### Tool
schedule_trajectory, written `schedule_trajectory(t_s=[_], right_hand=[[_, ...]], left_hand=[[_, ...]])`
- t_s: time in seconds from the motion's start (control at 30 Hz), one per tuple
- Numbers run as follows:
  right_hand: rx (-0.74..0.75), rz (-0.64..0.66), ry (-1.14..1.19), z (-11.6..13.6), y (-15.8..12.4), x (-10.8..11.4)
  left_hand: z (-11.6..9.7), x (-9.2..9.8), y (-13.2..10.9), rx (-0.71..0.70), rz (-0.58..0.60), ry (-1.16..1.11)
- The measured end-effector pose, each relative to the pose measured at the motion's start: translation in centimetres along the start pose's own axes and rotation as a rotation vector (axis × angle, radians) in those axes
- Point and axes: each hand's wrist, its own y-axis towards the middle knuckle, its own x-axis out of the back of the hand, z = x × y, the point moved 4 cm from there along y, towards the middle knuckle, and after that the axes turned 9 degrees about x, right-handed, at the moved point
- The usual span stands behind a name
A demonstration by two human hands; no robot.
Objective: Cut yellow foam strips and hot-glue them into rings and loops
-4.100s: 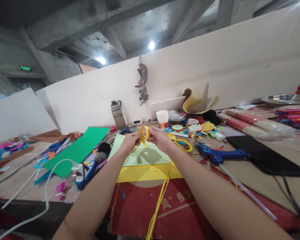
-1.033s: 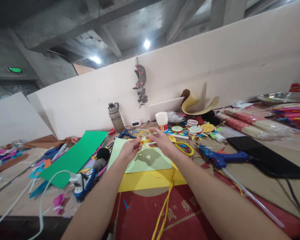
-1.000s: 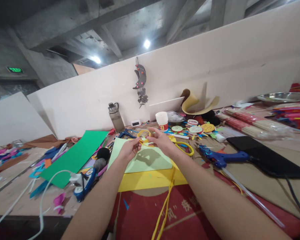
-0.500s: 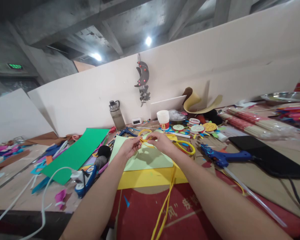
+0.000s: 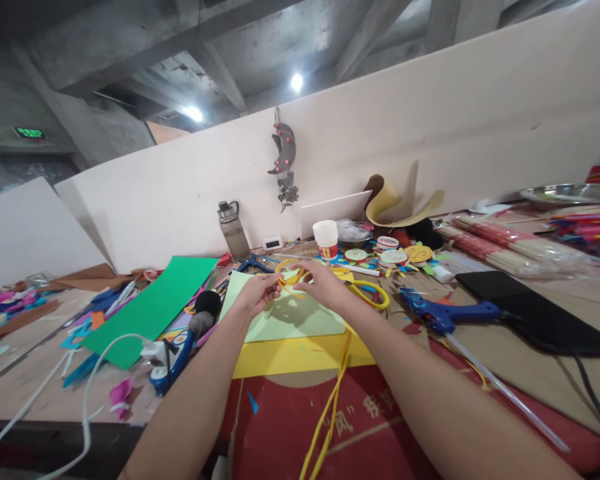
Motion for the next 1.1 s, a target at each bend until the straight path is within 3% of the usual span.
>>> schedule_trajectory(t_s=[0.2, 0.4, 0.6, 0.8, 0.9, 1.1], right_hand=[[0.144, 0.040, -0.174, 0.2, -0.1, 0.1], [0.101, 0.072, -0.230, -0.2, 0.0, 0.2], [0.079, 0.158, -0.049, 0.4, 0.1, 0.4], [0.147, 0.222, -0.163, 1.5, 0.2, 1.0], [0.058, 0.193, -0.053, 1.1, 0.2, 1.0], [-0.298, 0.085, 0.330, 0.0, -0.4, 0.6]], left_hand=[[0.1, 0.1, 0.1, -0.010, 0.022, 0.021], [0.5, 0.1, 0.3, 0.006, 0.042, 0.080], [0.0, 0.7, 0.3, 0.016, 0.071, 0.082], [-0.2, 1.1, 0.1, 0.061, 0.089, 0.118], [-0.2, 1.1, 0.1, 0.062, 0.098, 0.112], [-0.2, 1.3, 0.3, 0.051, 0.116, 0.135]])
